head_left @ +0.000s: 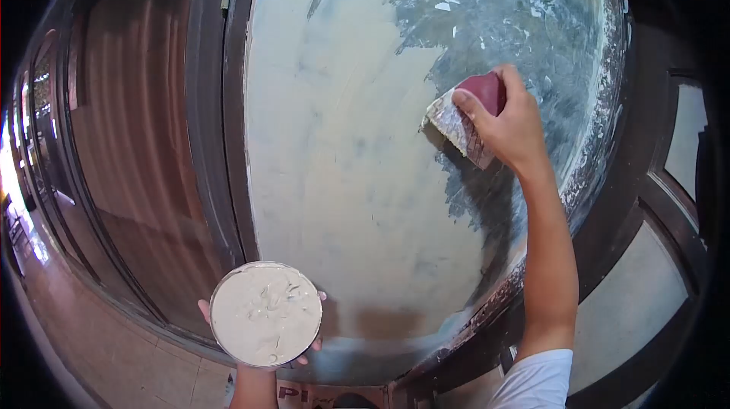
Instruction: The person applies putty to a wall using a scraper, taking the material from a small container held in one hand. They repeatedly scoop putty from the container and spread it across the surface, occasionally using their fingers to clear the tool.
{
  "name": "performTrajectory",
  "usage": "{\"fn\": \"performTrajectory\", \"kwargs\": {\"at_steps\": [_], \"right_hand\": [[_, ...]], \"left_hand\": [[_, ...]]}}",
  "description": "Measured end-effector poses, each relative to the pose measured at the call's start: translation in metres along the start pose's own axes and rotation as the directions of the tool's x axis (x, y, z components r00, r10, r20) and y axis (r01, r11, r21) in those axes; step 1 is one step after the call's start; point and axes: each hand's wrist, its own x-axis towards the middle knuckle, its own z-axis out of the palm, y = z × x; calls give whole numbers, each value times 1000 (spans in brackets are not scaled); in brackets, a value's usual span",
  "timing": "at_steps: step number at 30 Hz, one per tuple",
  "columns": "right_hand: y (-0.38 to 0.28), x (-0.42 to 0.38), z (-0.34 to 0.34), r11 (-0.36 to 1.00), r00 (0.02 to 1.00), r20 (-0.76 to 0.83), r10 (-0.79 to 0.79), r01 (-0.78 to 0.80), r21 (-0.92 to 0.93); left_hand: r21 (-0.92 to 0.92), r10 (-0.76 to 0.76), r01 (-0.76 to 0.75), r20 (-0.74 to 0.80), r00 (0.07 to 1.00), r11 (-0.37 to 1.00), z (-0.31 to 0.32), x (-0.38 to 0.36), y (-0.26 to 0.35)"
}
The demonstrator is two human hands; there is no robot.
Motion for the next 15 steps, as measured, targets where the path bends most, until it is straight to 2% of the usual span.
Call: {"fn": "performTrajectory", "kwargs": {"at_steps": [2, 3, 4, 5, 6, 8, 9, 10, 11, 12, 14, 15], "right_hand": [[12, 1, 10, 923, 949, -74, -306, 277, -266], [14, 4, 12, 889, 913, -124, -390, 338, -309], [14, 6, 11, 892, 916, -123, -382, 331, -307], [12, 8, 6, 963, 960, -149, -239, 214, -162], [7, 7, 1, 996, 984, -154, -88, 86, -16], [8, 1, 5, 999, 992, -123, -38, 38, -4], [16, -1, 14, 960, 955, -167, -246, 216, -178], [20, 0, 18, 861, 877, -175, -448, 370, -350], [22, 2, 16, 901, 909, -188, -371, 304, -311], [17, 4, 12, 901, 909, -189, -371, 303, -310], [7, 8, 6, 997, 978, -192, -76, 72, -32], [5, 4, 8, 998, 985, -164, -57, 57, -9]], "left_hand": [[64, 45, -39, -92, 995, 997, 3, -2, 0], [65, 45, -39, -95, 994, 997, 1, -5, 2], [-43, 20, -22, -42, 999, 999, -1, -8, 6], [-152, 0, 2, 13, 1000, 988, -4, -12, 10], [-154, -7, 8, 6, 1000, 988, -6, -17, 12], [-168, 0, 0, -3, 1000, 986, -10, -23, 14], [-173, 6, -5, 6, 1000, 985, -9, -25, 14], [-171, 10, -8, 11, 1000, 985, -10, -26, 14], [-169, 18, -17, 0, 1000, 985, -12, -28, 15], [-168, 21, -23, -16, 1000, 985, -13, -30, 15], [-160, 55, -55, -4, 998, 986, -14, -29, 10], [-146, 63, -64, -12, 998, 987, -14, -29, 9]]}}
